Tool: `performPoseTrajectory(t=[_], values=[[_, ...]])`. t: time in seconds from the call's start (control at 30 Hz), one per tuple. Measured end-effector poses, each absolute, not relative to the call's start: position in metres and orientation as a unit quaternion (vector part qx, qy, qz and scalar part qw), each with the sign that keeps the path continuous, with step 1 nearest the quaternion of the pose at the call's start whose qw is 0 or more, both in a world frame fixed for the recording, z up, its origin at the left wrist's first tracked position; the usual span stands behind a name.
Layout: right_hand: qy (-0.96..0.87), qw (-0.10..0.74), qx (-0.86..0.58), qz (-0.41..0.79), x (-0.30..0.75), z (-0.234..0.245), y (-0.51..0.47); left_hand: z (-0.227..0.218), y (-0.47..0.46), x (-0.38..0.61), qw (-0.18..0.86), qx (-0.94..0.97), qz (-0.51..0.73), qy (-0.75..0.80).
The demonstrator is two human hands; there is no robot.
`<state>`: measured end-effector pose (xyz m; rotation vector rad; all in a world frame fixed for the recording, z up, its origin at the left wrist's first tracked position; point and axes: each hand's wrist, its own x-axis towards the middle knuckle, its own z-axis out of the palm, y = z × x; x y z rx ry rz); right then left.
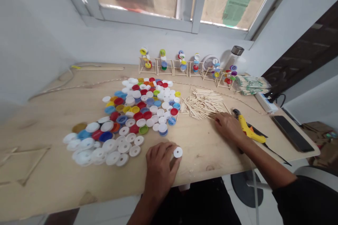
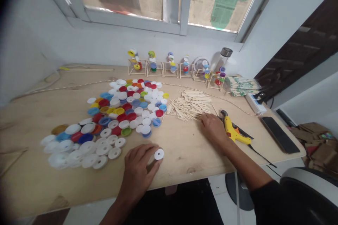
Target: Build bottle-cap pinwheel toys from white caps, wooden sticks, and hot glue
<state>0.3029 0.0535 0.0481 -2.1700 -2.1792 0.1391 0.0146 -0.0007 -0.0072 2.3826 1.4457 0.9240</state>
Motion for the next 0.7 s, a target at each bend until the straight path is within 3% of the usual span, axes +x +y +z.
performPoseTrajectory(t=[0.23,0.43,0.7], values=[[-0.703,0.085,-0.675,0.206,0.310,0.064,0.028,0.000,0.000,0.019,0.115,0.798,0.333,0.490],[-0.679,0.209,-0.608,0.354,0.271,0.052,0.004,0.004,0.000,0.020,0.113,0.795,0.337,0.491],[-0.749,0.194,-0.551,0.312,0.244,0.043,-0.009,0.003,0.000,0.020,0.117,0.797,0.327,0.494]])
